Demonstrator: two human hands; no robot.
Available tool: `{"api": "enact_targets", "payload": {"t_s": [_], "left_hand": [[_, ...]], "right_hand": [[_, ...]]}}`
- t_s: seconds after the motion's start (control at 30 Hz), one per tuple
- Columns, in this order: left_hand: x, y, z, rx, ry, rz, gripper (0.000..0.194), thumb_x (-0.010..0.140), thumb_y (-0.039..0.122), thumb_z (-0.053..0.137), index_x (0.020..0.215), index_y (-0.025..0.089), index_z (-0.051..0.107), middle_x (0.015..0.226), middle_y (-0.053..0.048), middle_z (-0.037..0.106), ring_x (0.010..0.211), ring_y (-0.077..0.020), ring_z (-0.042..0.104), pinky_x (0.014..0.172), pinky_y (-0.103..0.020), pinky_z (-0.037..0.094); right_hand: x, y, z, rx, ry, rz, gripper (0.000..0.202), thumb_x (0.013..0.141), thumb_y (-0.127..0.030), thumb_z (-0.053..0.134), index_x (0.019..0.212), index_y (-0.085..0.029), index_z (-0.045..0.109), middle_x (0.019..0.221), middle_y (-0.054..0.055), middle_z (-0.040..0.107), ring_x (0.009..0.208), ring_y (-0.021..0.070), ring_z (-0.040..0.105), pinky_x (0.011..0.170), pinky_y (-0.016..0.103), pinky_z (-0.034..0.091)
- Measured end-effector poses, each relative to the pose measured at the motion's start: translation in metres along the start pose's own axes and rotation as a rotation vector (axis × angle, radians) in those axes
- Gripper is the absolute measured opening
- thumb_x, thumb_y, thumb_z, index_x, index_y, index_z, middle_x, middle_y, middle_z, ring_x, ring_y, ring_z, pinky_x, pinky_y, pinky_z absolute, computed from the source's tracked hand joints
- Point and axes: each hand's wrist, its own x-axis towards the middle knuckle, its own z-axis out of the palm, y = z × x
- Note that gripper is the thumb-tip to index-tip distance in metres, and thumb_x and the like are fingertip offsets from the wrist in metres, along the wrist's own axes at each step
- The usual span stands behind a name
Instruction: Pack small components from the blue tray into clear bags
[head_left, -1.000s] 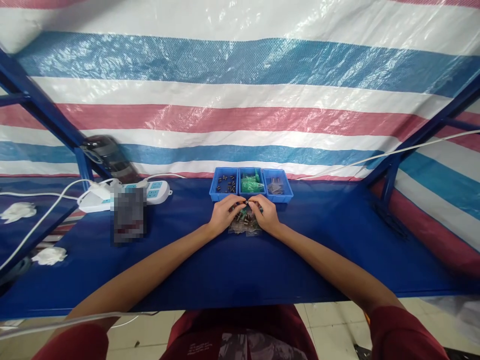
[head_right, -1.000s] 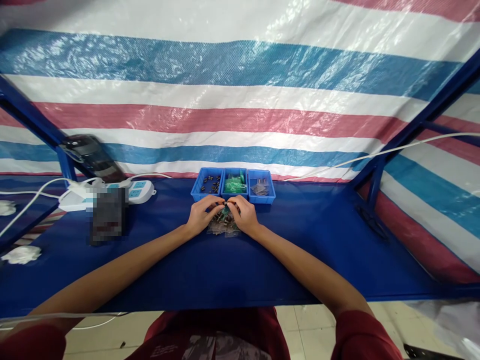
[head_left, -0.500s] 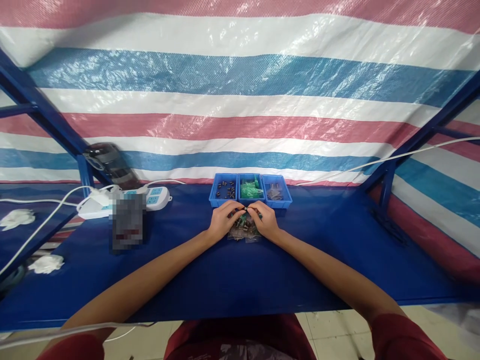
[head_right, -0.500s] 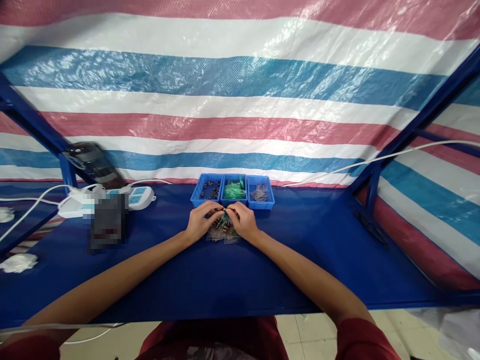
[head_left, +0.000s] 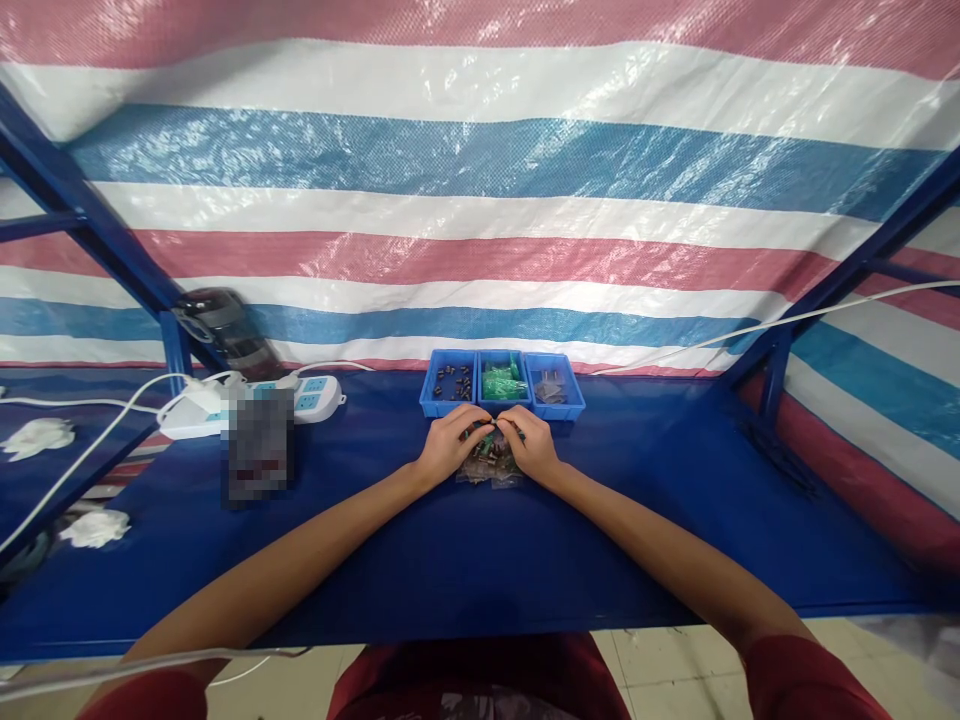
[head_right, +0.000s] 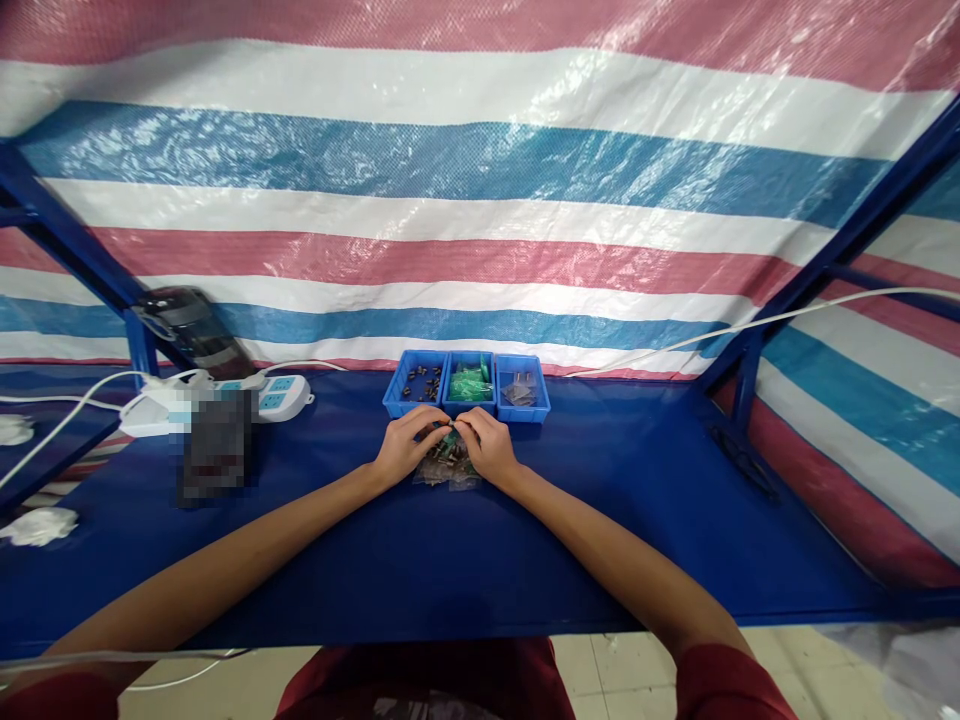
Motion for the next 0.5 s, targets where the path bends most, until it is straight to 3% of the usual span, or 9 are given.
{"api": "enact_targets", "payload": {"t_s": [0.23, 0.5], "left_hand": [[-0.0046, -0.0034, 0.0034, 0.069, -0.051, 0.042, 0.017, 0.09, 0.03, 0.051, 0.099, 0.018, 0.059, 0.097, -0.006, 0.063, 0.068, -0.0096, 0.058, 0.06, -0.019, 0.047], [-0.0032, -0.0008, 0.0034, 0.066, 0.052, -0.029, 0.015, 0.088, 0.031, 0.054, 0.093, 0.018, 0.06, 0.088, -0.003, 0.064, 0.061, -0.0075, 0.056, 0.059, -0.019, 0.046]], "right_hand": [[0.0, 0.0023, 0.001, 0.001, -0.009, -0.028, 0.024, 0.096, -0.025, 0.038, 0.089, -0.018, 0.06, 0.076, 0.005, 0.058, 0.07, 0.0165, 0.055, 0.067, 0.029, 0.044], [0.0002, 0.0007, 0.0007, 0.02, 0.042, 0.023, 0.021, 0.094, -0.027, 0.044, 0.085, -0.018, 0.06, 0.074, 0.004, 0.057, 0.064, 0.0145, 0.053, 0.063, 0.027, 0.044]]}}
